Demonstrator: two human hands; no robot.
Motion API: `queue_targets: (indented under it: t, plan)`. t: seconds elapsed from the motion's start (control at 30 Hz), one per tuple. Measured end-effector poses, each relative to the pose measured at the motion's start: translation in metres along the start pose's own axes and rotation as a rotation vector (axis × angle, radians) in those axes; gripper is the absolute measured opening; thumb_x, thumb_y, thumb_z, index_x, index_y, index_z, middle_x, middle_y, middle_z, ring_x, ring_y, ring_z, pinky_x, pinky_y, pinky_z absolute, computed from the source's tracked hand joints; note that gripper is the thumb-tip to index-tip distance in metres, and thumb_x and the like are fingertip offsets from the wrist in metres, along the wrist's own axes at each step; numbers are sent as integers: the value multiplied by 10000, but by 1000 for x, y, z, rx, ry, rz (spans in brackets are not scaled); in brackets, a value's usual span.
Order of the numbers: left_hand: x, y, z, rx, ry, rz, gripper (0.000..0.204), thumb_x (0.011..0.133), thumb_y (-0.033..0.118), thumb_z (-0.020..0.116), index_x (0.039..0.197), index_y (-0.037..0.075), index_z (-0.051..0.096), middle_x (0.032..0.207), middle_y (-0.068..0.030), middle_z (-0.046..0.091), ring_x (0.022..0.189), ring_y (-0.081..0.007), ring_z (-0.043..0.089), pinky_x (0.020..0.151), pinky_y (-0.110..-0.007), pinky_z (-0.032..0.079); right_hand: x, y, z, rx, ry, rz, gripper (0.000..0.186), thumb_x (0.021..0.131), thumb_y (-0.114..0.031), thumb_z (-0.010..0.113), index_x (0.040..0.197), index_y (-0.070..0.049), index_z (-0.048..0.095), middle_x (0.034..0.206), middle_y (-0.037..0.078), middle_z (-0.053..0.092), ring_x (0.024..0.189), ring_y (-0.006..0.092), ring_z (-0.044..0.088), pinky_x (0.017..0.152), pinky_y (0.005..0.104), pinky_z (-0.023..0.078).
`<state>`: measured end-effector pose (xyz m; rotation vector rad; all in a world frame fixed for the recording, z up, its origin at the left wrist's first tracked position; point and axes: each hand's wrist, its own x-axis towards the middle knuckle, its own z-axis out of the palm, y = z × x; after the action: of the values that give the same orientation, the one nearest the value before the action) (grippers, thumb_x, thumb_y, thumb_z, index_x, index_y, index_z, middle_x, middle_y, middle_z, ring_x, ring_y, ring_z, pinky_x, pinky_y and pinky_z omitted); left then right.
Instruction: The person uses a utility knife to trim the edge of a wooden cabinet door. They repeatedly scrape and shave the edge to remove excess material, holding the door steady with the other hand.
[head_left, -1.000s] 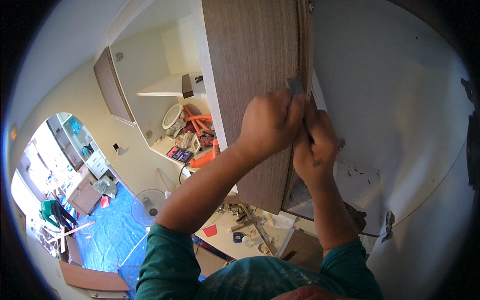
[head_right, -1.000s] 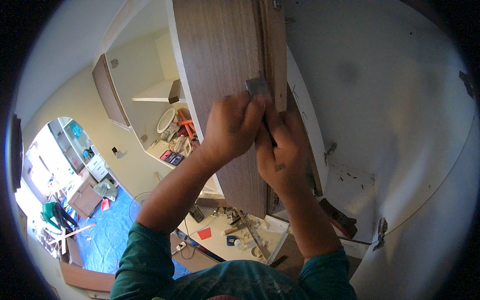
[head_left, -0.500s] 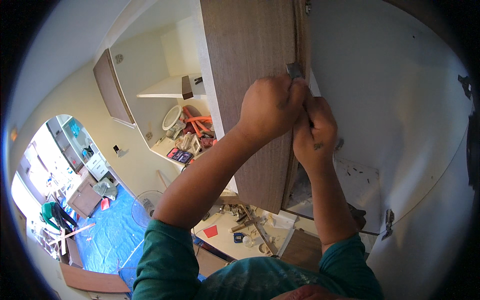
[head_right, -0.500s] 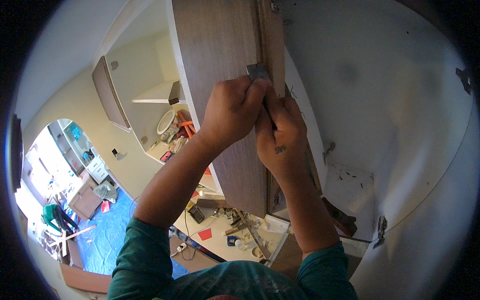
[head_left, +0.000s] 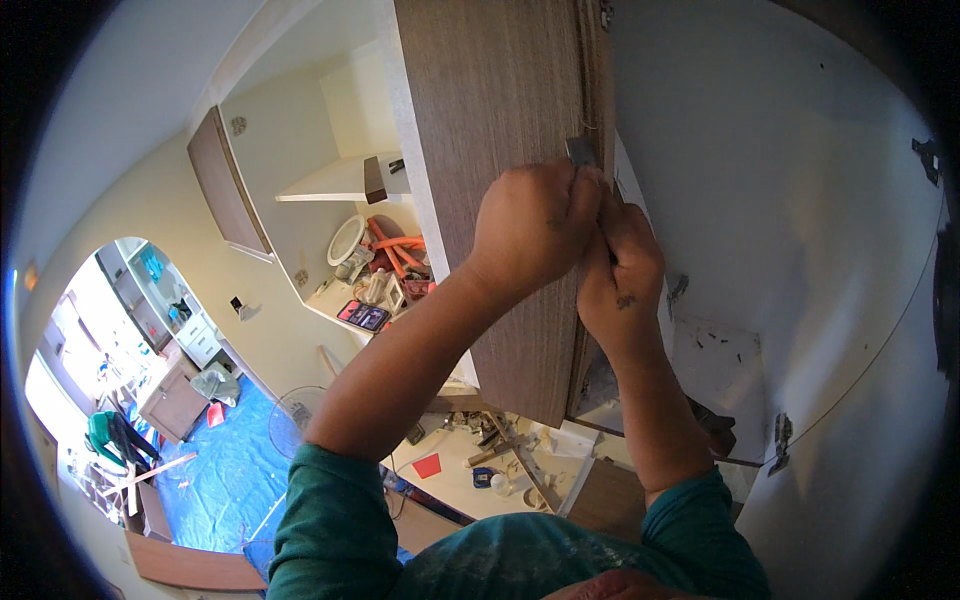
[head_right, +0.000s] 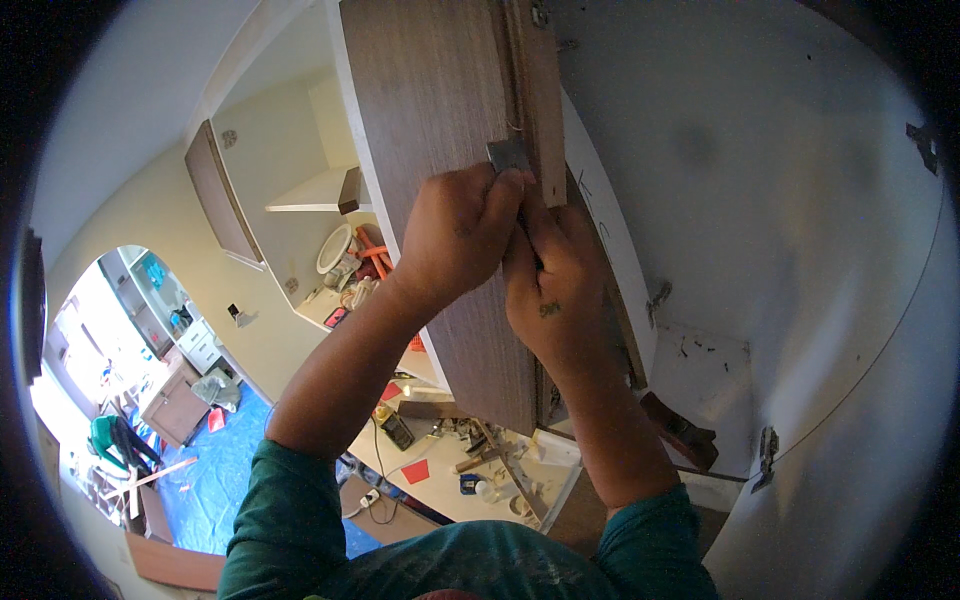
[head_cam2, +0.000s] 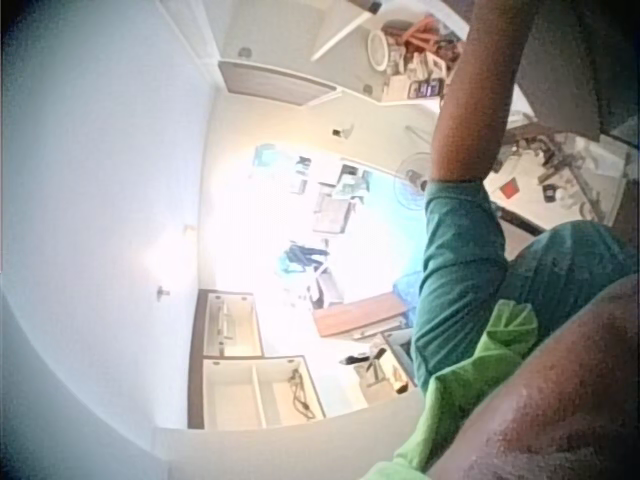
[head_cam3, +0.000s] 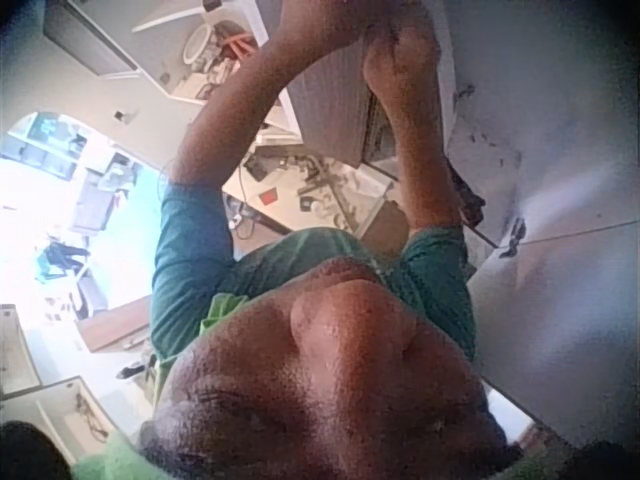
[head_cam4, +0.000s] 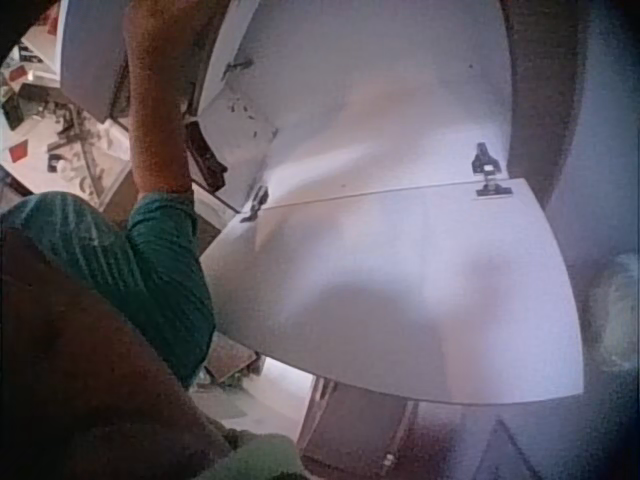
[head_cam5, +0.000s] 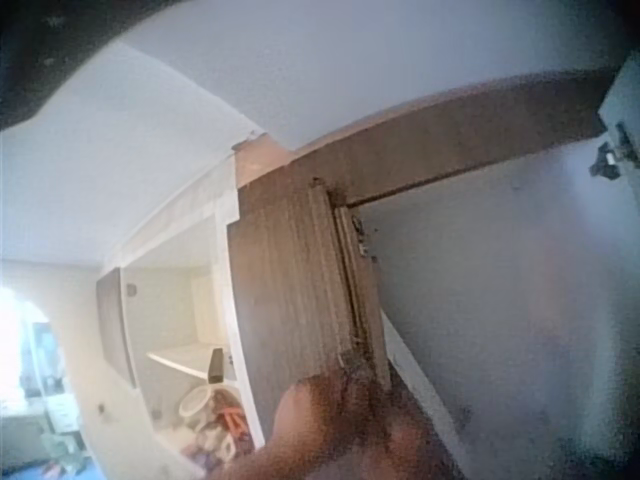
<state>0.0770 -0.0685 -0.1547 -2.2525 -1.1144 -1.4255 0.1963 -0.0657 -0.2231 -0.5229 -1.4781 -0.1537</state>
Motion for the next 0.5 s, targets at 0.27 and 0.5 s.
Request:
queue_targets:
  t: [0.27,0.5]
  plan:
    - [10,0,-5,54,67,158,329,922,273,572,739,9,643,710,-212,641,651,-429,650,598,-492,531,12,-6,2,-15,-5,34,338,941,-55,581,1269,18,618,917,189,595,819,327,635,696,401,503]
    - [30,3,-15,-77,73,42,390,920,294,563,689,-12,633,657,-245,618,653,-436,652,612,-494,528,26,-2,10,-43,36,36,364,941,-63,597,1297,13,606,904,171,591,786,315,625,675,391,497]
